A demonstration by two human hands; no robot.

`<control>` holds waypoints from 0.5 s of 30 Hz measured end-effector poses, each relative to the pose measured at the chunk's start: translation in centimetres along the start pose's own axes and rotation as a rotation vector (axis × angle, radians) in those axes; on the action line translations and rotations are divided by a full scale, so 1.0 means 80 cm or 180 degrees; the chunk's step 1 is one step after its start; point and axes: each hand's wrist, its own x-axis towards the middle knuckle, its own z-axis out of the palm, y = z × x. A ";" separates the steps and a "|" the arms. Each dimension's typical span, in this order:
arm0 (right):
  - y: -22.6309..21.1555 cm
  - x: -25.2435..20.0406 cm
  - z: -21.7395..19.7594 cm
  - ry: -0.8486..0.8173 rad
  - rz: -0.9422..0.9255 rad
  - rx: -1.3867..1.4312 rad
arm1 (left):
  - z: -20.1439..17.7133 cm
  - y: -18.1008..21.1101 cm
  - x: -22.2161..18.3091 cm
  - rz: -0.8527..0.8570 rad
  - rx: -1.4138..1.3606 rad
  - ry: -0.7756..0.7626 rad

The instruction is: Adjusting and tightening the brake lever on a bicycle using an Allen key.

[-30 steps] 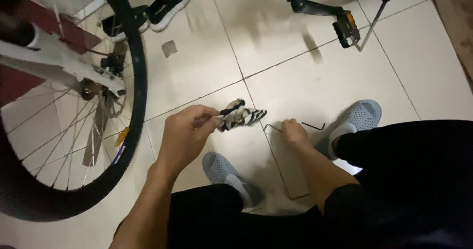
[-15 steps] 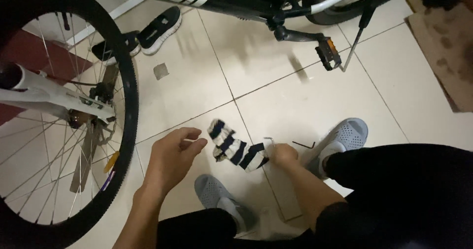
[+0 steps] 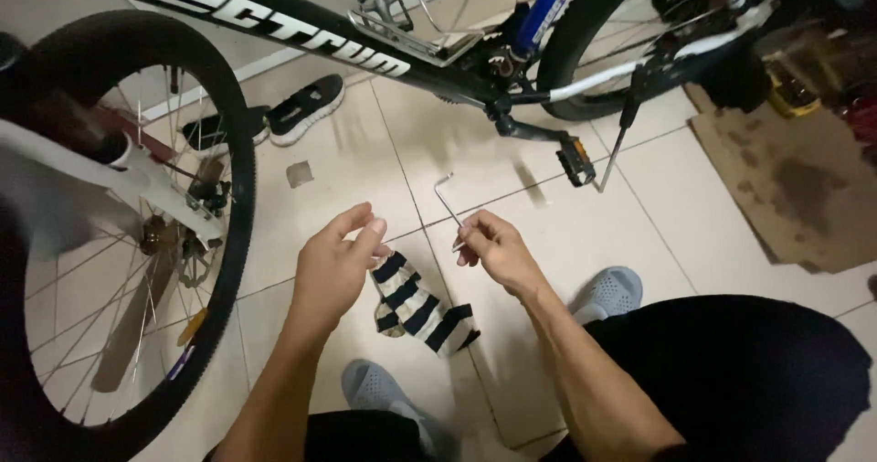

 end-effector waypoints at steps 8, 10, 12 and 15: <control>-0.102 -0.076 0.008 -0.0831 -0.0616 -0.0347 | 0.005 0.005 -0.007 0.0624 -0.1573 -0.0657; -0.104 -0.084 0.009 -0.1003 -0.0667 -0.0113 | 0.005 -0.003 -0.002 0.0739 -0.1856 -0.0872; -0.101 -0.089 0.013 -0.0916 -0.0703 -0.0055 | 0.007 -0.012 0.001 0.0691 -0.1982 -0.0871; -0.101 -0.092 0.018 -0.0619 -0.0816 -0.0099 | 0.008 -0.015 0.004 0.0595 -0.2221 -0.0794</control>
